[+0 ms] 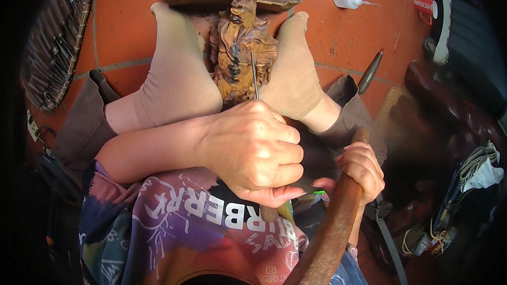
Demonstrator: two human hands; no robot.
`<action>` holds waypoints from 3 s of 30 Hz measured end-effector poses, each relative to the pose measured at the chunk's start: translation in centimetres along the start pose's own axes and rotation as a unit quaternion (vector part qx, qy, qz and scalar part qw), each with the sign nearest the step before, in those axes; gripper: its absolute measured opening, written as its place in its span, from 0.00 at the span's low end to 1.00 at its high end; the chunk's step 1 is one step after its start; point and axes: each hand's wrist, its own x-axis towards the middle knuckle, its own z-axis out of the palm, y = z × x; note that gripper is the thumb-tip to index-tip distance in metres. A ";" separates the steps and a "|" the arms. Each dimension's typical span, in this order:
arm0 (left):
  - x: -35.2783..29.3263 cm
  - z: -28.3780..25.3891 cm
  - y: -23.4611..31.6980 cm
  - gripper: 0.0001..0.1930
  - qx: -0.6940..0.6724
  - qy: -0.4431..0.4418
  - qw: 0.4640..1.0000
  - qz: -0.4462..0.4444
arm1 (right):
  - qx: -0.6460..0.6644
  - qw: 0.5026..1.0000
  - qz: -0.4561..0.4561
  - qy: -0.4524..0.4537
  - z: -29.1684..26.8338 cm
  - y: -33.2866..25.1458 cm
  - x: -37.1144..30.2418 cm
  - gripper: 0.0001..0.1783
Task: The person carves a wooden sculpture using a chisel and mallet while sitting on the floor. They repeatedly strike the chisel to shape the wood, occasionally switching tools from a nearby basket.
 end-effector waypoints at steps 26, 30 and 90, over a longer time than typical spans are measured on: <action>-0.4 0.5 -1.0 0.16 0.025 0.029 0.999 0.002 | 0.016 1.000 0.006 -0.005 0.9 -0.7 0.1 0.30; -0.6 0.7 -1.0 0.15 0.025 0.028 0.999 0.013 | -0.001 1.000 0.005 -0.007 0.8 -0.5 -0.2 0.29; 6.7 -0.7 0.0 0.21 -0.092 0.343 0.919 -0.173 | -0.278 0.957 0.080 0.017 -7.9 3.3 -2.0 0.20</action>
